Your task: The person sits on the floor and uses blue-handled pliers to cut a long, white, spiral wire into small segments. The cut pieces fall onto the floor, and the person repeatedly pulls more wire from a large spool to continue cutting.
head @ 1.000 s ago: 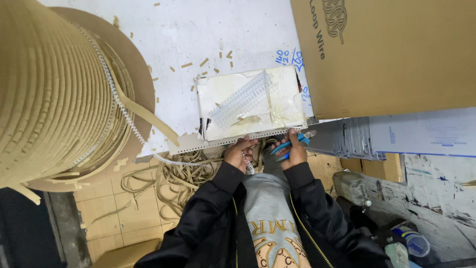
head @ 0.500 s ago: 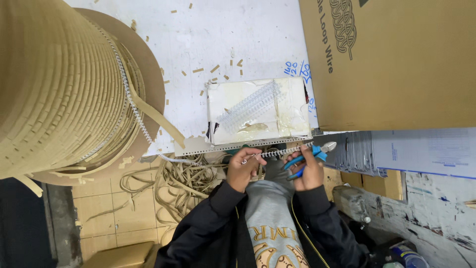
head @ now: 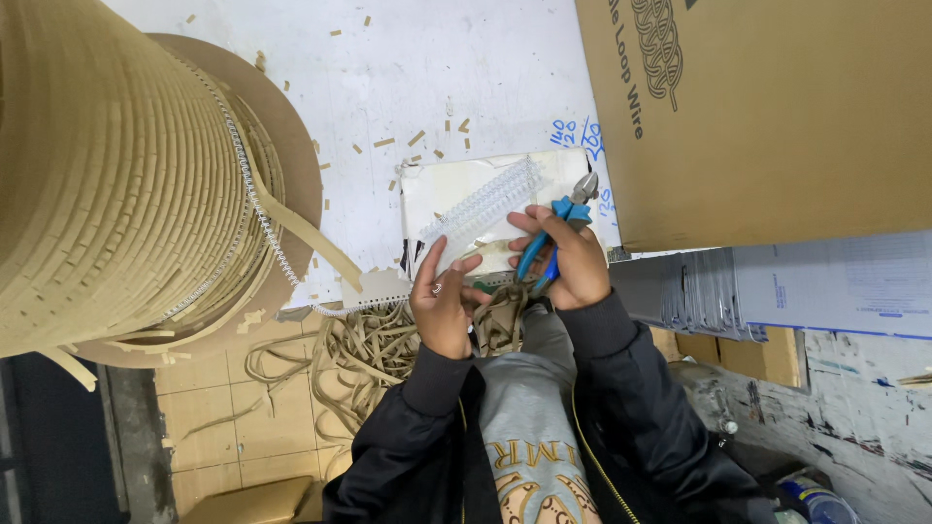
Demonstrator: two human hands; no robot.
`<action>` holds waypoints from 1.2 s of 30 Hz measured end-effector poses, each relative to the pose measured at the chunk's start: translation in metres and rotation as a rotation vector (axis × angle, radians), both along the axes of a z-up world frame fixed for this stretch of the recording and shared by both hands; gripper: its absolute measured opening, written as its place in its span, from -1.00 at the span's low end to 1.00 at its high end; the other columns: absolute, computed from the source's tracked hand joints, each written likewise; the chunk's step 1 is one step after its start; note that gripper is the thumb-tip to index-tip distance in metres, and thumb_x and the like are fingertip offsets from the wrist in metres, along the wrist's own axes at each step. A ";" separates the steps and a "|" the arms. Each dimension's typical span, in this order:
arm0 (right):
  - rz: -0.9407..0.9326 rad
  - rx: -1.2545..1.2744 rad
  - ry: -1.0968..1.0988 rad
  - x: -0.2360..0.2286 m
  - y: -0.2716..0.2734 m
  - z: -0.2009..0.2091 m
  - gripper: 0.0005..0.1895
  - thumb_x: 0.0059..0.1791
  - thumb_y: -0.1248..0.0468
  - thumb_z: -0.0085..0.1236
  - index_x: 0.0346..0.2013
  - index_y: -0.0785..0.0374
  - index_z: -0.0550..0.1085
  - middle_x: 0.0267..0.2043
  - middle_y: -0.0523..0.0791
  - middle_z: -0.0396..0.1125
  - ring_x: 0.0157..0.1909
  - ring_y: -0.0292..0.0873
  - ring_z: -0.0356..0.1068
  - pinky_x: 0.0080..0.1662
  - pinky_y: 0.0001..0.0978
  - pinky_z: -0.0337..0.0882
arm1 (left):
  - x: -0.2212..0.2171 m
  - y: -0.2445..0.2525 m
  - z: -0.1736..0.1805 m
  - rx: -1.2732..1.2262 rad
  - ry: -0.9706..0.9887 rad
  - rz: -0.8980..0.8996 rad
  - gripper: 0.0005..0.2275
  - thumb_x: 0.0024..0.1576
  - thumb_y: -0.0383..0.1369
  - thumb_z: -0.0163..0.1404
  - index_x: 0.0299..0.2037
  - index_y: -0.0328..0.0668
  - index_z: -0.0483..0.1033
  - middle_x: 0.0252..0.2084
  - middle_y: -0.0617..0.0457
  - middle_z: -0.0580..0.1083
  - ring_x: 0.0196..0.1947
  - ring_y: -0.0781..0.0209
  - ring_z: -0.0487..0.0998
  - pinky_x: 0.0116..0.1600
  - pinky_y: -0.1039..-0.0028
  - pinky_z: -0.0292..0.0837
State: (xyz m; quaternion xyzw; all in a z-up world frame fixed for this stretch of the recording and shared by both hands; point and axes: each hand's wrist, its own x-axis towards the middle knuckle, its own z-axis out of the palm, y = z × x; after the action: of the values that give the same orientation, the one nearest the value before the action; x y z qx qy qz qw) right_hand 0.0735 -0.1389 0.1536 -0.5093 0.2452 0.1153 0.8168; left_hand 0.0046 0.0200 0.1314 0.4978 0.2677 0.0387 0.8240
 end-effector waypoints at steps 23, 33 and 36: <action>-0.358 -0.138 0.243 -0.082 -0.053 -0.169 -0.90 0.04 0.32 0.36 -0.27 0.20 0.55 -0.41 -0.05 0.52 -0.39 -0.08 0.59 -0.43 -0.27 0.65 | -0.014 -0.012 -0.168 -0.032 0.205 -1.182 -0.55 0.32 -0.23 0.09 0.13 -0.68 0.48 -0.36 -0.24 0.63 -0.81 0.28 0.48 -0.79 0.58 0.34; -0.565 -0.138 0.122 -0.072 -0.075 -0.187 -0.84 0.05 0.39 0.37 -0.30 0.14 0.50 -0.44 -0.03 0.49 -0.39 -0.06 0.60 -0.22 0.05 0.75 | -0.011 0.031 -0.162 0.003 0.261 -1.024 -0.73 0.18 -0.31 0.20 -0.27 -0.51 0.66 -0.80 -0.08 0.33 -0.83 0.23 0.46 -0.67 0.62 0.42; -0.618 -0.145 0.150 -0.067 -0.078 -0.201 -0.84 0.02 0.41 0.39 -0.30 0.18 0.53 -0.43 0.02 0.50 -0.42 -0.03 0.60 -0.23 0.08 0.75 | -0.009 0.043 -0.151 0.032 0.321 -0.915 -0.72 0.21 -0.30 0.20 -0.29 -0.53 0.65 -0.80 -0.12 0.30 -0.82 0.12 0.50 -0.64 0.47 0.51</action>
State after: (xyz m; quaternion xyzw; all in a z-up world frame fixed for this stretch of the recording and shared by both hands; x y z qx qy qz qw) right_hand 0.0069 -0.2173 -0.0478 -0.4575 0.4555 -0.1187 0.7544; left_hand -0.0040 0.0625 -0.0192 0.5767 0.1444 -0.4009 0.6970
